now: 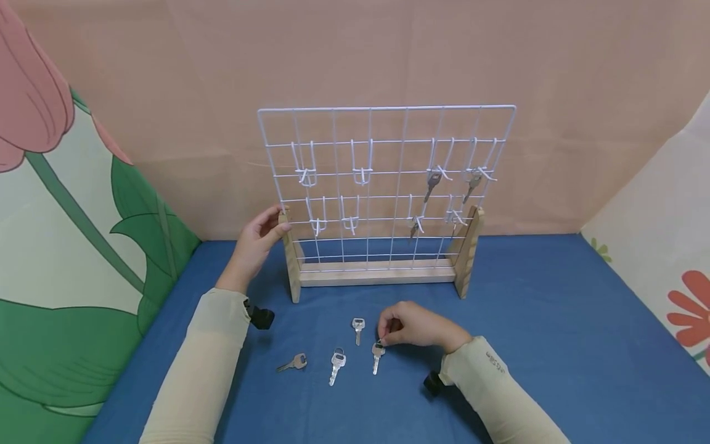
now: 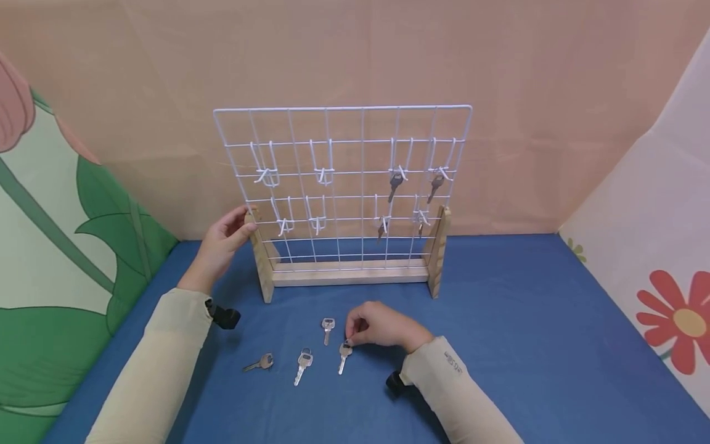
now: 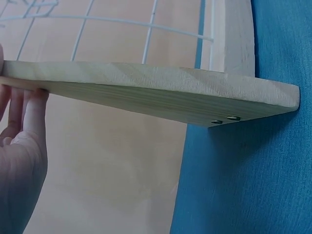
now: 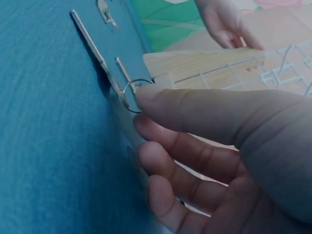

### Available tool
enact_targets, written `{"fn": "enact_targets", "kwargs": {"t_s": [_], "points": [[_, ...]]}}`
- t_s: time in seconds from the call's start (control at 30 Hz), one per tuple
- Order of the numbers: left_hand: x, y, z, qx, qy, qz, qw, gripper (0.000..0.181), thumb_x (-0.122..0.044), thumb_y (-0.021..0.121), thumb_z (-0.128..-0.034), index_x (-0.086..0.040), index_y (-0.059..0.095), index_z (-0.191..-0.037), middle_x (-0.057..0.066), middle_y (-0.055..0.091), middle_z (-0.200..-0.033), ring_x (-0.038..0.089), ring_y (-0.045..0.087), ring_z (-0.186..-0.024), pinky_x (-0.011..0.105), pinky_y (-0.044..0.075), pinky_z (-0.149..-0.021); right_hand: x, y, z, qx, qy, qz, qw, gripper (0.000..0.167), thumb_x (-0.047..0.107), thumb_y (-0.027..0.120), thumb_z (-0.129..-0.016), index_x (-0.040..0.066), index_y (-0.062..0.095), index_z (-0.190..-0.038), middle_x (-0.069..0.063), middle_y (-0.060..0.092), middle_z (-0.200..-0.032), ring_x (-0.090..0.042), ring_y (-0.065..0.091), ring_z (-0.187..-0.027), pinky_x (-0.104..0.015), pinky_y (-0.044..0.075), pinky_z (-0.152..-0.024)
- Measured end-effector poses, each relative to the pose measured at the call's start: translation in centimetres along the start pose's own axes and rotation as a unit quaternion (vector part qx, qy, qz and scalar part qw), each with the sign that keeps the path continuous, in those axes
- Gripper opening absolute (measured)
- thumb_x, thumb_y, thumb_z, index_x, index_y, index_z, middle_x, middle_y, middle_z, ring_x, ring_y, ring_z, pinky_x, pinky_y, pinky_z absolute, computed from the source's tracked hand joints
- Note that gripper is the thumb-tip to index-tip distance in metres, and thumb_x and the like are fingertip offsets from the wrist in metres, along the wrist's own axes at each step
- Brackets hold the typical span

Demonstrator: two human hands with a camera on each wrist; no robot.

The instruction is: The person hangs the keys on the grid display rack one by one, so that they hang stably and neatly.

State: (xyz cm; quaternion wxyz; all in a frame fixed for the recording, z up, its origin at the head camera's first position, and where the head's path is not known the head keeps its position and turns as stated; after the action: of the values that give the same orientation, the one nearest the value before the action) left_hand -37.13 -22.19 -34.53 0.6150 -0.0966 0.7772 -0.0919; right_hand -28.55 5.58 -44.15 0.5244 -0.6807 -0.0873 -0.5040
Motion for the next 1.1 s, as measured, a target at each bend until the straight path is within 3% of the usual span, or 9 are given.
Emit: {"fn": "enact_targets", "kwargs": {"t_s": [0.2,0.63,0.93,1.1], "points": [[-0.2,0.3,0.0,0.002,0.007,0.006,1.0000,0.062,-0.029,0.062,-0.1025,-0.008,0.039,-0.156,0.019,0.047,-0.148,0.025,0.046,-0.130,0.027,0.043,-0.111,0.5,-0.7,0.3,-0.031,-0.013,0.004,0.9994,0.010,0.010,0.073,-0.095,0.016,0.071,-0.087,0.010,0.066,-0.082,-0.009,0.057,-0.072,-0.026,0.053,-0.066],[-0.6,-0.4,0.4,0.014,0.003,-0.046,0.9988,0.066,-0.040,0.064,-0.1002,-0.012,0.041,-0.155,0.012,0.047,-0.151,0.031,0.045,-0.138,0.050,0.038,-0.115,2.3,-2.7,1.0,-0.132,-0.028,-0.039,0.9900,0.007,0.017,0.074,-0.095,0.011,0.072,-0.094,0.007,0.069,-0.089,-0.013,0.062,-0.078,-0.029,0.054,-0.066],[0.1,-0.3,0.6,0.026,-0.009,0.030,0.9991,0.060,-0.034,0.055,-0.1054,-0.007,0.037,-0.157,0.016,0.043,-0.152,0.029,0.044,-0.138,0.039,0.041,-0.111,4.9,-4.0,1.8,-0.176,-0.050,-0.103,0.9778,0.005,0.014,0.072,-0.096,0.009,0.072,-0.096,-0.002,0.068,-0.093,-0.020,0.063,-0.084,-0.032,0.056,-0.073],[0.4,0.0,0.4,0.020,-0.009,0.043,0.9988,0.060,-0.034,0.055,-0.1051,-0.007,0.037,-0.156,0.016,0.043,-0.151,0.029,0.044,-0.137,0.038,0.041,-0.110,6.3,-4.3,2.4,-0.197,-0.070,-0.141,0.9676,0.005,0.012,0.072,-0.096,0.008,0.072,-0.098,-0.005,0.068,-0.091,-0.026,0.064,-0.079,-0.033,0.057,-0.068]]}}
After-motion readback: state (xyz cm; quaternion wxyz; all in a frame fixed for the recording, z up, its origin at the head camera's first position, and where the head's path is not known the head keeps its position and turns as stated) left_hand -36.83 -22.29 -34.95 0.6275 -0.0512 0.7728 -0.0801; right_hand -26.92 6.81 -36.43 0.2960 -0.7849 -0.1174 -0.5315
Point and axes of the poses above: each hand's wrist, its own z-axis away from the middle knuckle, its own y-axis out of the palm, x = y × z, the point moved 9 cm from there along -z, towards the middle knuckle
